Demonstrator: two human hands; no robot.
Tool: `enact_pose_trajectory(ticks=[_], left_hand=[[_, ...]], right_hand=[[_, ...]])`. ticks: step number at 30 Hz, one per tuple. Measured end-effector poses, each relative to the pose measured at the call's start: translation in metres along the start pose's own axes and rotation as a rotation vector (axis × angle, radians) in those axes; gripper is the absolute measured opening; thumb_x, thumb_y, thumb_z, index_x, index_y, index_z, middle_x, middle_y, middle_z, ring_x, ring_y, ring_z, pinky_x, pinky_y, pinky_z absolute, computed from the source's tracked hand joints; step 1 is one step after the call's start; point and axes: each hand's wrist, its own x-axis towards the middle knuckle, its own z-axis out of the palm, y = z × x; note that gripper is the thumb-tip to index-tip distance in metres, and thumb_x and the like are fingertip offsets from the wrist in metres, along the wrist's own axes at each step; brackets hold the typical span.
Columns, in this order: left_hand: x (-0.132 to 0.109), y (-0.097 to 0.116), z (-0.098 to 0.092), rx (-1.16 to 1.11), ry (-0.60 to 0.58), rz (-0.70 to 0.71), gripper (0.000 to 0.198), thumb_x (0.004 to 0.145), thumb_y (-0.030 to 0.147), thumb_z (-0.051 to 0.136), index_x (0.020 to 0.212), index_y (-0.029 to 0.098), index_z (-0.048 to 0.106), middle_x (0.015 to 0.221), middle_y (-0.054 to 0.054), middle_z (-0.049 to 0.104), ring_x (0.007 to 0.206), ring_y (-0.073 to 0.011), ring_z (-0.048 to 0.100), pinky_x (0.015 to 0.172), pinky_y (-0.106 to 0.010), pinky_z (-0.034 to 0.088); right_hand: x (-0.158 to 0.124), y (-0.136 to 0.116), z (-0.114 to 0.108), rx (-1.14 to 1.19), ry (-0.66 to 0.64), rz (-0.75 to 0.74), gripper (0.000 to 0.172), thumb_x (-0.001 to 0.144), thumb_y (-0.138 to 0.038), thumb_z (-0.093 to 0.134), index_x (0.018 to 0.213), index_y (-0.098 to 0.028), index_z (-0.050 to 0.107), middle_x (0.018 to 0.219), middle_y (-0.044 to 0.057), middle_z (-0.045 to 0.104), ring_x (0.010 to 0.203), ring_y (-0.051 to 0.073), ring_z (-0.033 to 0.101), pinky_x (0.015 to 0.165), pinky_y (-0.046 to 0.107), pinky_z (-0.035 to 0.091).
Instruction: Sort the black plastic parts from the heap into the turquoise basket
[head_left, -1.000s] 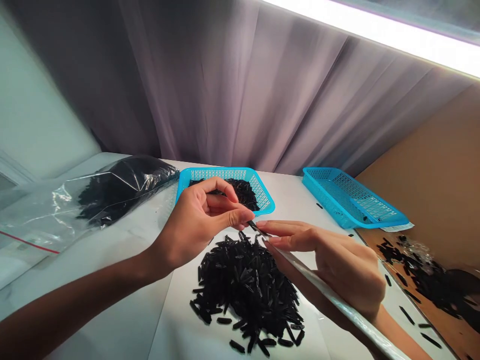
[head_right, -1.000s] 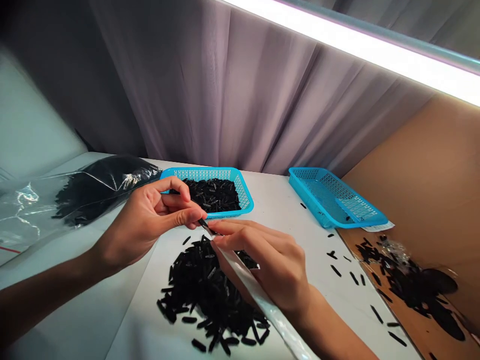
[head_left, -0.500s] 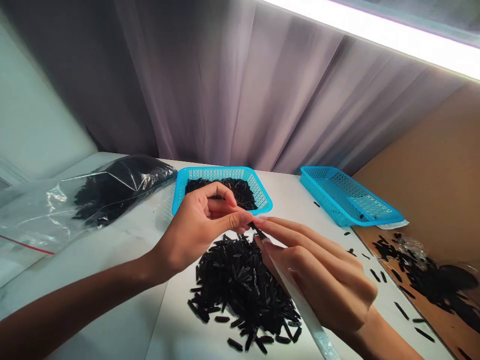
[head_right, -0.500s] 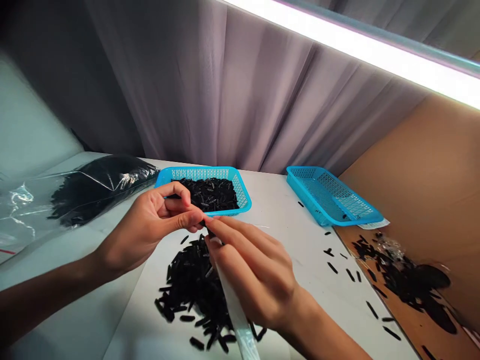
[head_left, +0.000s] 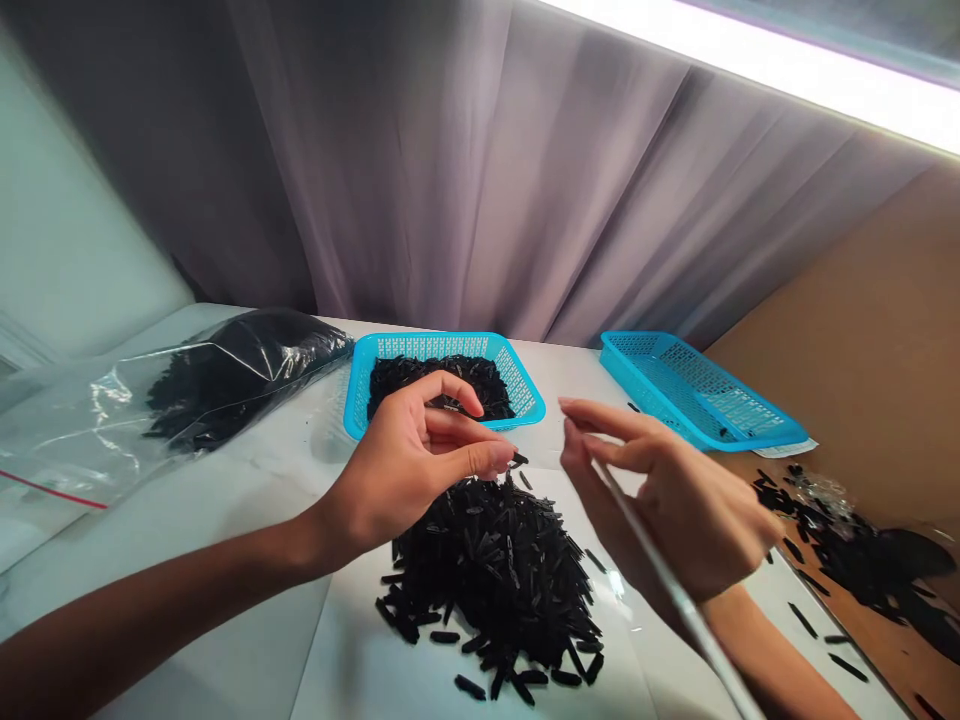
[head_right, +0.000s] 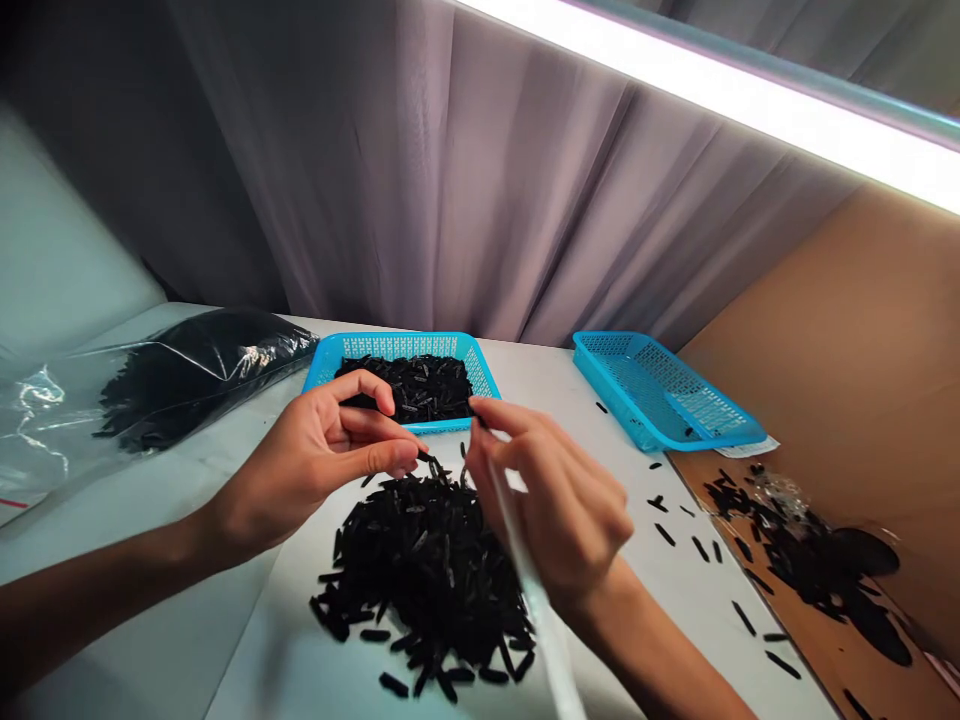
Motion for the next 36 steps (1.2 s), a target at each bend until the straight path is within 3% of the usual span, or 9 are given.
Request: enact_pose_trajectory(ticks=[5, 9, 11, 12, 15, 19, 23, 28, 36], left_hand=[[-0.002, 0.005, 0.0, 0.082, 0.066, 0.075, 0.036, 0.078, 0.03, 0.083, 0.103, 0.018, 0.059, 0.082, -0.003, 0.08, 0.076, -0.0153, 0.075, 0.078, -0.025, 0.06], [-0.003, 0.009, 0.001, 0.115, 0.086, 0.131, 0.033, 0.083, 0.032, 0.079, 0.106, 0.018, 0.06, 0.083, -0.004, 0.08, 0.077, -0.0176, 0.077, 0.076, -0.027, 0.062], [-0.004, 0.01, 0.001, 0.143, 0.105, 0.166, 0.033, 0.083, 0.032, 0.079, 0.106, 0.018, 0.06, 0.083, -0.003, 0.08, 0.077, -0.0181, 0.077, 0.076, -0.027, 0.063], [-0.005, 0.01, 0.002, 0.162, 0.115, 0.186, 0.033, 0.082, 0.031, 0.079, 0.106, 0.018, 0.06, 0.083, -0.002, 0.08, 0.077, -0.0181, 0.077, 0.077, -0.027, 0.063], [-0.006, 0.008, 0.003, 0.209, 0.133, 0.253, 0.03, 0.083, 0.029, 0.079, 0.104, 0.02, 0.06, 0.083, 0.0, 0.081, 0.079, -0.0165, 0.078, 0.077, -0.025, 0.063], [-0.009, 0.001, 0.004, 0.258, 0.105, 0.429, 0.025, 0.084, 0.022, 0.078, 0.102, 0.023, 0.061, 0.089, 0.005, 0.081, 0.084, -0.0132, 0.078, 0.081, -0.02, 0.063], [-0.01, -0.004, 0.004, 0.319, 0.111, 0.575, 0.027, 0.082, 0.014, 0.078, 0.102, 0.026, 0.063, 0.092, 0.009, 0.08, 0.087, -0.011, 0.078, 0.083, -0.016, 0.063], [-0.008, -0.003, 0.002, 0.327, 0.17, 0.596, 0.033, 0.077, 0.012, 0.083, 0.1, 0.025, 0.062, 0.083, 0.01, 0.079, 0.081, -0.0102, 0.078, 0.08, -0.015, 0.063], [-0.008, -0.002, 0.004, 0.368, 0.156, 0.614, 0.031, 0.079, 0.01, 0.079, 0.101, 0.023, 0.061, 0.085, 0.007, 0.079, 0.082, -0.0117, 0.078, 0.081, -0.019, 0.064]], right_hand=[[0.007, 0.003, -0.004, 0.098, -0.05, 0.343, 0.014, 0.087, -0.019, 0.073, 0.078, -0.024, 0.063, 0.091, 0.004, 0.081, 0.072, 0.021, 0.078, 0.062, 0.032, 0.061], [0.009, -0.004, -0.005, 0.244, -0.129, 0.379, 0.016, 0.082, -0.022, 0.079, 0.076, -0.023, 0.064, 0.066, -0.004, 0.075, 0.051, 0.013, 0.07, 0.051, 0.023, 0.054], [0.011, -0.007, -0.005, 0.281, -0.22, 0.43, 0.009, 0.087, -0.024, 0.075, 0.084, -0.022, 0.066, 0.058, -0.007, 0.072, 0.042, 0.009, 0.063, 0.045, 0.019, 0.049], [0.011, -0.007, -0.005, 0.297, -0.266, 0.465, 0.004, 0.092, -0.025, 0.069, 0.089, -0.022, 0.068, 0.057, -0.007, 0.071, 0.042, 0.009, 0.063, 0.045, 0.018, 0.048], [0.014, -0.008, -0.004, 0.383, -0.368, 0.543, 0.018, 0.099, -0.028, 0.058, 0.093, -0.022, 0.073, 0.061, -0.004, 0.075, 0.052, 0.01, 0.069, 0.053, 0.019, 0.052], [0.018, -0.009, -0.006, 0.497, -0.415, 0.612, 0.02, 0.093, -0.033, 0.066, 0.082, -0.02, 0.076, 0.064, 0.0, 0.076, 0.054, 0.013, 0.069, 0.052, 0.02, 0.053], [0.019, -0.011, -0.01, 0.462, -0.368, 0.606, 0.012, 0.088, -0.028, 0.072, 0.08, -0.022, 0.077, 0.06, -0.002, 0.074, 0.051, 0.013, 0.068, 0.047, 0.019, 0.05], [0.016, -0.009, -0.01, 0.423, -0.296, 0.557, 0.005, 0.086, -0.026, 0.075, 0.082, -0.024, 0.078, 0.06, -0.002, 0.075, 0.05, 0.012, 0.067, 0.044, 0.019, 0.046], [0.018, -0.01, -0.007, 0.542, -0.368, 0.635, 0.01, 0.089, -0.031, 0.073, 0.084, -0.023, 0.076, 0.065, -0.001, 0.075, 0.059, 0.014, 0.071, 0.055, 0.021, 0.053]])
